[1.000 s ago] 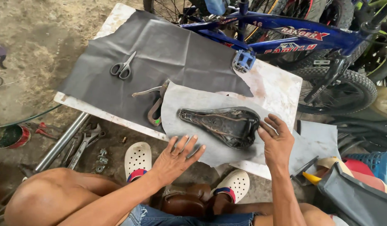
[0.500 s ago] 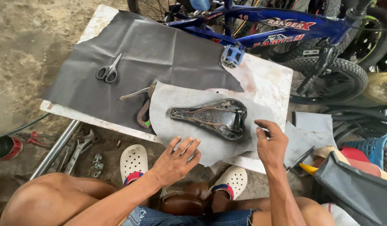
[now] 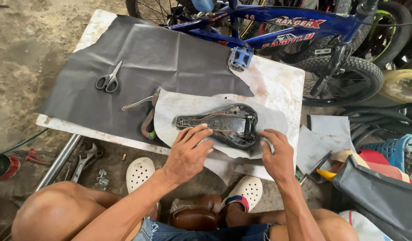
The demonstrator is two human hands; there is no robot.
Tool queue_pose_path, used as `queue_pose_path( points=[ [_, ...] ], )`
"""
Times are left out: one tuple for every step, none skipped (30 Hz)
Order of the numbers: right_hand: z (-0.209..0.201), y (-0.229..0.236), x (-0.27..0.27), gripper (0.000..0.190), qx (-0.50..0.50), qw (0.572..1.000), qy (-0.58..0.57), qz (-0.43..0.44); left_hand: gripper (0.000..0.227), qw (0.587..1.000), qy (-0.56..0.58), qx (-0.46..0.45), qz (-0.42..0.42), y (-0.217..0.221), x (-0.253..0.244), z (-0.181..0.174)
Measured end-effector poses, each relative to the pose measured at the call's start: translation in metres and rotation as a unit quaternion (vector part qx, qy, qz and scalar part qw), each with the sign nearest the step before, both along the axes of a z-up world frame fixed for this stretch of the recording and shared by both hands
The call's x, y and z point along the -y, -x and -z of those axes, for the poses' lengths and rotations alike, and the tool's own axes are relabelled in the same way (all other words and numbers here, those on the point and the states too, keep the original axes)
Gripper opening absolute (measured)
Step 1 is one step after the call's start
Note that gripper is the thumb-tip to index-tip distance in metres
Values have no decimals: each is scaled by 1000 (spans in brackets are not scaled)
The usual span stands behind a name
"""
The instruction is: The person cuts a piece of black material with scissors, places a bicycle seat on it, and then staples the material to the underside of the seat using a staple gun.
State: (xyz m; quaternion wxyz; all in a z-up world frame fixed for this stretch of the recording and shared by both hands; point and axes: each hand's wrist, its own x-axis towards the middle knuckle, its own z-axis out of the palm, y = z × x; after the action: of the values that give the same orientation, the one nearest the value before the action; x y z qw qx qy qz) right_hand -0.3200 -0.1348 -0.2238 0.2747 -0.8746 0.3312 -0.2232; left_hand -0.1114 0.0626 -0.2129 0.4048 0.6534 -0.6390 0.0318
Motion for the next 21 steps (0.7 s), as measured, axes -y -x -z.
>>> queue_pose_path(
  points=[
    [2, 2, 3, 27, 0, 1000, 1, 0, 21, 1000, 1, 0, 0, 0, 3, 2],
    [4, 4, 7, 27, 11, 1000, 3, 18, 19, 999, -3, -33, -7, 0, 7, 4],
    [6, 6, 10, 27, 21, 999, 6, 35, 17, 998, -6, -67, -15, 1, 10, 6],
    [6, 6, 10, 27, 21, 999, 6, 35, 17, 998, -5, -67, -15, 1, 12, 9],
    [6, 6, 11, 28, 23, 999, 0, 34, 13, 996, 0, -88, -25, 1, 16, 11],
    [5, 6, 12, 29, 26, 999, -7, 33, 9, 993, 6, -109, -34, 1, 19, 14],
    [0, 3, 7, 29, 26, 999, -7, 32, 9, 993, 6, -109, -34, 1, 21, 17],
    [-6, 0, 3, 28, 29, 999, -11, 11, 12, 987, -27, -151, -47, 0, 24, 19],
    [-11, -4, -1, 30, 32, 999, -14, -12, 14, 978, -58, -191, -61, -1, 26, 21],
    [-16, -8, -6, 30, 33, 999, -13, -14, 14, 978, -57, -190, -62, -1, 27, 18],
    [-20, -12, -11, 42, 30, 997, 8, -77, 13, 974, -102, -188, -70, -2, 28, 16],
    [-25, -15, -15, 55, 28, 989, 29, -139, 13, 969, -146, -186, -76, -2, 29, 13],
    [-24, -18, -21, 55, 28, 989, 29, -141, 13, 969, -146, -185, -79, -2, 27, 14],
    [-22, -21, -26, 65, 18, 982, 62, -176, 13, 980, -128, -144, -51, -1, 25, 15],
    [-20, -25, -31, 75, 8, 973, 95, -209, 14, 988, -111, -102, -22, -1, 23, 16],
    [-16, -26, -34, 75, 9, 973, 94, -209, 14, 988, -113, -102, -23, 0, 20, 17],
    [-12, -27, -37, 71, 1, 973, 100, -208, 15, 993, -96, -67, -11, 2, 16, 19],
    [-7, -28, -41, 68, -7, 973, 107, -207, 17, 996, -79, -33, 1, 4, 13, 21],
    [-5, -29, -42, 68, -6, 973, 105, -206, 17, 996, -81, -32, 2, 4, 11, 21],
    [-3, -31, -44, 61, 4, 971, 127, -202, 16, 996, -83, -23, 11, 4, 9, 21],
    [-1, -32, -46, 55, 12, 969, 149, -198, 16, 996, -84, -16, 18, 5, 6, 20]
  ],
)
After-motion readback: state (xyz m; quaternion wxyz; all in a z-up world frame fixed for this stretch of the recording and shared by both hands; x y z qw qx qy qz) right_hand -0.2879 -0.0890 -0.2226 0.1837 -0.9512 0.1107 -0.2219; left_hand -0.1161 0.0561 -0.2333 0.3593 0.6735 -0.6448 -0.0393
